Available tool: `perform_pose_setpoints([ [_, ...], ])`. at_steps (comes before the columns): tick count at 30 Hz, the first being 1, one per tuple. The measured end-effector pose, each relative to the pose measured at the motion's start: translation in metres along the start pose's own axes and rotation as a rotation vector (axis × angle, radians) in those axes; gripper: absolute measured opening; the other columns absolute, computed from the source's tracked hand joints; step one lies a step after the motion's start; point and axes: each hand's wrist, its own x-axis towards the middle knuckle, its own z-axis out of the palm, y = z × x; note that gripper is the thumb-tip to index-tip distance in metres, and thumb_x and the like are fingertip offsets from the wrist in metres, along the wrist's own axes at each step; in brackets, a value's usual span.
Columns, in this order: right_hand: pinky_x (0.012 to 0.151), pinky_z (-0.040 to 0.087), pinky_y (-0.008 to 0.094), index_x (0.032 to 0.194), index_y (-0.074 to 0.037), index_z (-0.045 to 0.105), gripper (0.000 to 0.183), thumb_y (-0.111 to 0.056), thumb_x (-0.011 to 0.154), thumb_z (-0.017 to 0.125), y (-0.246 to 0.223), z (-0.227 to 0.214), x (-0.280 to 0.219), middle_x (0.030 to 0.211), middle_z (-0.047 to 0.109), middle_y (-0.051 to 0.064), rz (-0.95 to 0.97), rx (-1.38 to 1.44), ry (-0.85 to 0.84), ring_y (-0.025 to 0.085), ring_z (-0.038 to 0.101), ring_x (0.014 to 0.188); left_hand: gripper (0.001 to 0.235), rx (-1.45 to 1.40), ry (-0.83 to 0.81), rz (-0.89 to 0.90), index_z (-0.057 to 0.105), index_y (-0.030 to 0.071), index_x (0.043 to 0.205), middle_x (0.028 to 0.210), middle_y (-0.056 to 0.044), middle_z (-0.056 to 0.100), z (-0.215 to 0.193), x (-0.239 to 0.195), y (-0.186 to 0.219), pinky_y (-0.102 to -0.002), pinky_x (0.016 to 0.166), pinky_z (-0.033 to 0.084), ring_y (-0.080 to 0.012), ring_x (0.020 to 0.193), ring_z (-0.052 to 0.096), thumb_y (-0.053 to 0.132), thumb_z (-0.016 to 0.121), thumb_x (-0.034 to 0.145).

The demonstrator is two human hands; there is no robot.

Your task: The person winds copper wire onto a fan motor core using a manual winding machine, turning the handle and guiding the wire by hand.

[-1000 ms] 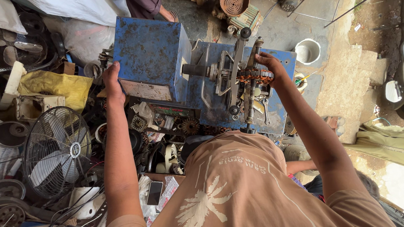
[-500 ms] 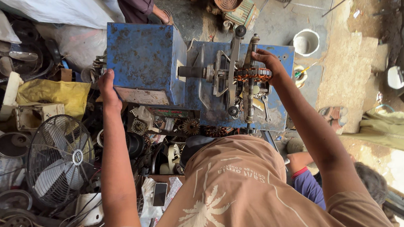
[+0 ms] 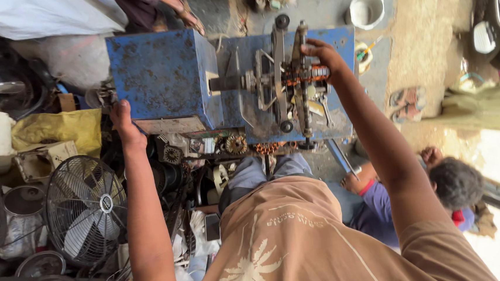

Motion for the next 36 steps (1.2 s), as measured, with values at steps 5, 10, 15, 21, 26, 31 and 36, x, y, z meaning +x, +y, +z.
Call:
perform_pose_setpoints([
  [5, 0.078, 0.063, 0.045, 0.155, -0.009, 0.045, 0.078, -0.033, 0.089, 0.078, 0.009, -0.011, 0.008, 0.140, 0.062, 0.015, 0.042, -0.139, 0.136, 0.030, 0.069, 0.100, 0.077, -0.001, -0.040, 0.070, 0.038, 0.000, 0.144, 0.145, -0.015, 0.052, -0.010, 0.004, -0.012, -0.046, 0.119, 0.042, -0.0271, 0.136, 0.052, 0.042, 0.079, 0.094],
  [10, 0.071, 0.053, 0.043, 0.159, -0.006, 0.045, 0.082, -0.033, 0.091, 0.082, 0.016, -0.022, 0.012, 0.150, 0.060, 0.020, -0.027, -0.136, 0.050, 0.032, 0.065, 0.090, 0.078, 0.015, -0.072, 0.098, 0.039, 0.000, 0.145, 0.145, -0.015, 0.051, -0.008, 0.017, -0.014, -0.046, 0.118, 0.041, -0.0267, 0.135, 0.050, 0.043, 0.079, 0.093],
  [15, 0.086, 0.063, 0.049, 0.154, -0.008, 0.035, 0.085, -0.038, 0.086, 0.077, 0.009, -0.006, -0.002, 0.147, 0.054, 0.014, 0.001, -0.104, 0.060, 0.039, 0.071, 0.110, 0.085, 0.052, -0.035, 0.056, 0.038, 0.001, 0.147, 0.148, -0.016, 0.049, -0.004, 0.011, -0.007, -0.047, 0.120, 0.038, -0.0277, 0.138, 0.048, 0.050, 0.081, 0.092],
  [21, 0.100, 0.060, 0.047, 0.156, -0.004, 0.037, 0.083, -0.038, 0.091, 0.077, 0.004, -0.004, 0.001, 0.150, 0.056, 0.020, -0.007, -0.150, 0.049, 0.039, 0.062, 0.129, 0.089, 0.104, -0.047, 0.023, 0.036, 0.004, 0.152, 0.152, -0.013, 0.046, 0.006, 0.004, 0.005, -0.046, 0.121, 0.034, -0.0266, 0.142, 0.043, 0.054, 0.078, 0.092],
  [26, 0.098, 0.060, 0.047, 0.152, 0.000, 0.045, 0.074, -0.027, 0.091, 0.079, 0.002, 0.001, -0.005, 0.143, 0.060, 0.020, -0.026, -0.020, 0.019, 0.035, 0.066, 0.122, 0.088, 0.106, -0.060, 0.025, 0.036, 0.005, 0.150, 0.150, -0.013, 0.046, 0.001, 0.003, 0.003, -0.047, 0.120, 0.036, -0.0270, 0.142, 0.046, 0.054, 0.078, 0.091],
  [31, 0.092, 0.063, 0.047, 0.148, 0.000, 0.052, 0.066, -0.024, 0.091, 0.077, -0.005, 0.006, -0.007, 0.131, 0.066, 0.016, -0.005, 0.039, -0.008, 0.033, 0.071, 0.111, 0.079, 0.068, -0.012, 0.034, 0.042, 0.003, 0.147, 0.144, -0.011, 0.051, 0.000, 0.003, 0.004, -0.046, 0.116, 0.040, -0.0258, 0.134, 0.049, 0.048, 0.078, 0.093],
  [36, 0.079, 0.062, 0.042, 0.145, -0.008, 0.055, 0.062, -0.025, 0.089, 0.077, -0.009, 0.008, -0.011, 0.124, 0.069, 0.011, 0.040, -0.015, 0.036, 0.032, 0.071, 0.100, 0.072, -0.010, -0.039, 0.075, 0.043, 0.002, 0.143, 0.140, -0.012, 0.056, 0.010, -0.009, 0.010, -0.045, 0.111, 0.049, -0.0259, 0.129, 0.057, 0.041, 0.078, 0.094],
])
